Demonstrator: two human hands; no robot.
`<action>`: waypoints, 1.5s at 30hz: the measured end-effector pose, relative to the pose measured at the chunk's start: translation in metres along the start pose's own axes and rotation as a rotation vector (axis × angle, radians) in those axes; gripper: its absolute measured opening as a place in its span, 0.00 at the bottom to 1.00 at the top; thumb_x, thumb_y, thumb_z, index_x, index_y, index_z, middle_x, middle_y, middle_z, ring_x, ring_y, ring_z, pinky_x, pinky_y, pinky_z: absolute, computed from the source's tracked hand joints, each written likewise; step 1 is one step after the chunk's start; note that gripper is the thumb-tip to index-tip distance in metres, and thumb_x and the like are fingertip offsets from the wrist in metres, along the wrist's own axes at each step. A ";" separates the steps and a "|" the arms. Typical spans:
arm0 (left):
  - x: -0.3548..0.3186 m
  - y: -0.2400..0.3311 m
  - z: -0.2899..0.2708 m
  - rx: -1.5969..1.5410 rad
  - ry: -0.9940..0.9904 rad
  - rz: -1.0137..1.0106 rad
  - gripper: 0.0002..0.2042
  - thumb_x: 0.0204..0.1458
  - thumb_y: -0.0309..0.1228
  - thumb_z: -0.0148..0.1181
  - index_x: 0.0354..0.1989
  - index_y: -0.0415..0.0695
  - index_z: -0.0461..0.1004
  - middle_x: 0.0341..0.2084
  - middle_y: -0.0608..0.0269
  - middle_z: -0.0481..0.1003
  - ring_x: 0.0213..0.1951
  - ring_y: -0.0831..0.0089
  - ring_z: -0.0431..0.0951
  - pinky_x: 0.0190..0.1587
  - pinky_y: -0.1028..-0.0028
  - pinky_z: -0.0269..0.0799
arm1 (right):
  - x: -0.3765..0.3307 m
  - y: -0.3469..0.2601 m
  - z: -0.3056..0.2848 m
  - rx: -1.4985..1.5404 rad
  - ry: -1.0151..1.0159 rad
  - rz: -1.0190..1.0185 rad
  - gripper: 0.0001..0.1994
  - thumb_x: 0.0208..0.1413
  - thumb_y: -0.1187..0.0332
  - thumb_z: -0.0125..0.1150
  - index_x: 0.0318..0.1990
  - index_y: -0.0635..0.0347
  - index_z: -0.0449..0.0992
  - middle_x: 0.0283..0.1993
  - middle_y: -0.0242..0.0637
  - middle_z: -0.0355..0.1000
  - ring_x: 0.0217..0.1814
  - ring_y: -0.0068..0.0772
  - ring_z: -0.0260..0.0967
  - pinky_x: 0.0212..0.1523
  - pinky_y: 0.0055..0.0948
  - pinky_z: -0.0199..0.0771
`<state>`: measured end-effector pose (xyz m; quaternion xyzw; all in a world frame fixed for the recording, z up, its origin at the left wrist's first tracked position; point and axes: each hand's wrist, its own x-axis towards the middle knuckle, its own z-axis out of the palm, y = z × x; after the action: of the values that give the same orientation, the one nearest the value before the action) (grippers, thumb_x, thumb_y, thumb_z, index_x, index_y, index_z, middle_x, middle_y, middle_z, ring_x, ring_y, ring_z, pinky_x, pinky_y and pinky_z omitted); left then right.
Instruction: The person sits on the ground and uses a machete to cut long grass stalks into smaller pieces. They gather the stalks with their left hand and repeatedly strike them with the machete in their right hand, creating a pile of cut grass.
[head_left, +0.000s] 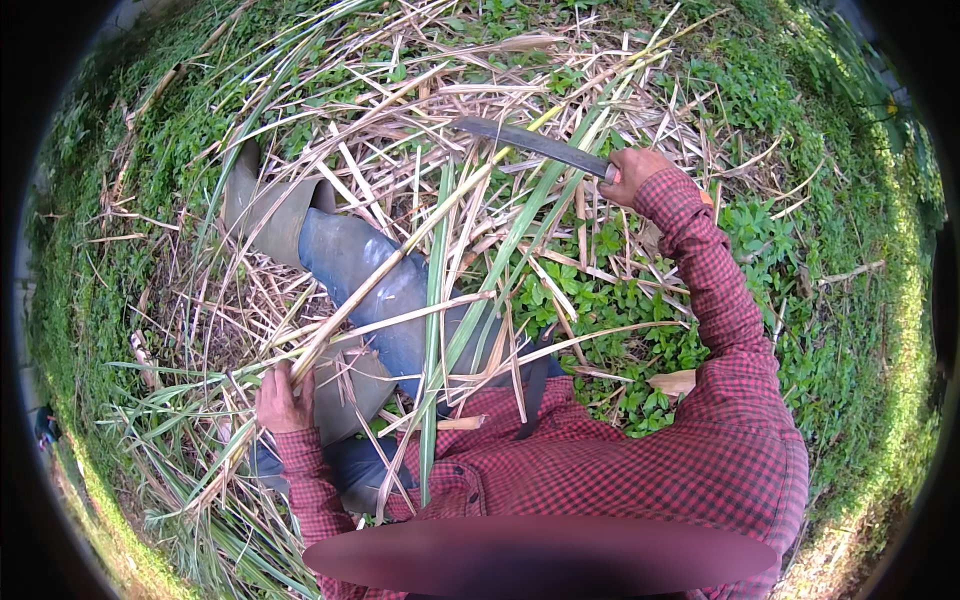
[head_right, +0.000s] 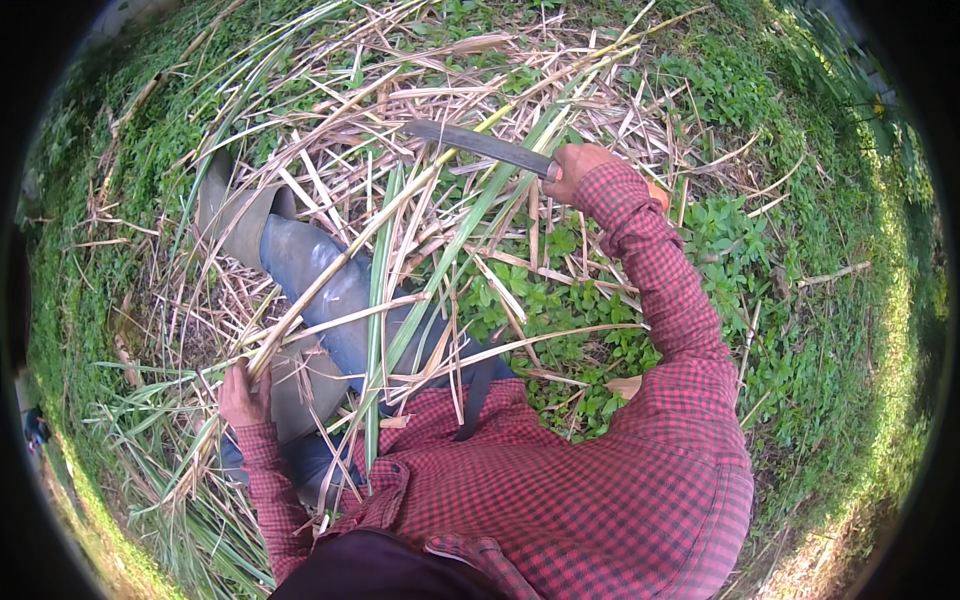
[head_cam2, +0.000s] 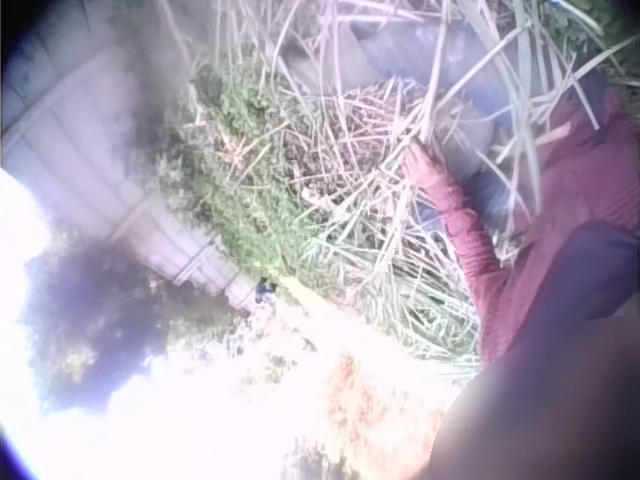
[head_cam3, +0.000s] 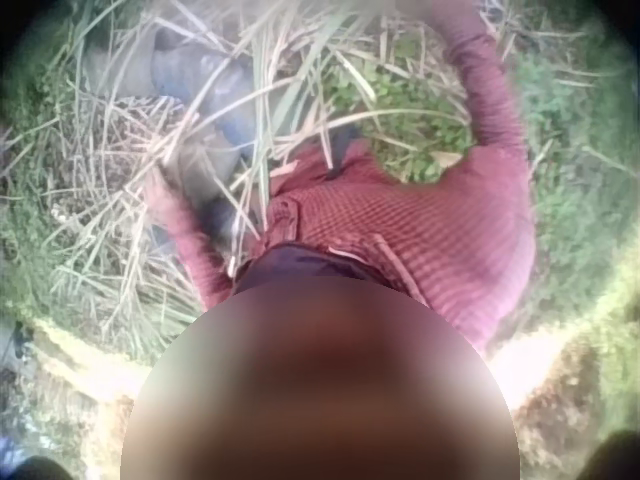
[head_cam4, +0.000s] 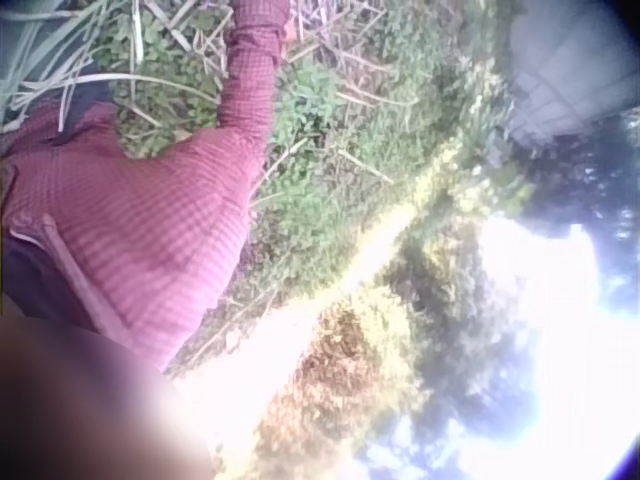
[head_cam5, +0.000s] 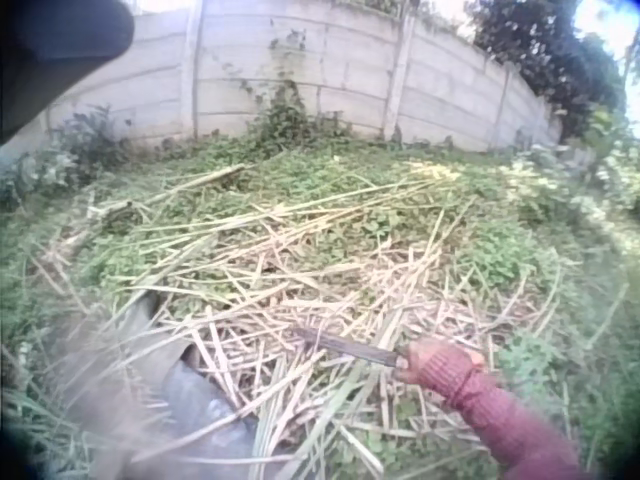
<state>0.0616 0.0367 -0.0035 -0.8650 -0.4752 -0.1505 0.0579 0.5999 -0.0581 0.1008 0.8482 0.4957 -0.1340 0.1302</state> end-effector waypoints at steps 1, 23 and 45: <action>0.002 0.000 -0.004 -0.032 -0.020 -0.007 0.14 0.43 0.35 0.62 0.38 0.44 0.71 0.27 0.60 0.70 0.29 0.63 0.72 0.30 0.66 0.66 | 0.010 0.015 0.017 0.066 0.062 0.112 0.20 0.43 0.55 0.59 0.38 0.63 0.74 0.33 0.49 0.74 0.37 0.45 0.72 0.43 0.40 0.71; 0.048 -0.040 -0.008 -1.043 -0.899 -0.357 0.20 0.57 0.44 0.47 0.21 0.40 0.71 0.07 0.73 0.60 0.10 0.84 0.54 0.14 0.80 0.45 | 0.033 0.055 0.088 0.479 0.261 0.524 0.26 0.43 0.51 0.56 0.44 0.62 0.72 0.34 0.48 0.74 0.40 0.45 0.72 0.44 0.42 0.71; 0.048 -0.068 0.015 -1.370 -1.313 -0.811 0.19 0.57 0.43 0.46 0.26 0.36 0.66 0.08 0.67 0.59 0.06 0.82 0.52 0.08 0.80 0.44 | 0.062 0.109 0.088 0.105 0.265 0.155 0.23 0.42 0.51 0.59 0.44 0.55 0.71 0.33 0.46 0.74 0.35 0.49 0.72 0.42 0.42 0.72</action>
<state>0.0313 0.1154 -0.0056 -0.3990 -0.4816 0.1047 -0.7733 0.7157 -0.0912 0.0066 0.8998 0.4338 -0.0363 0.0293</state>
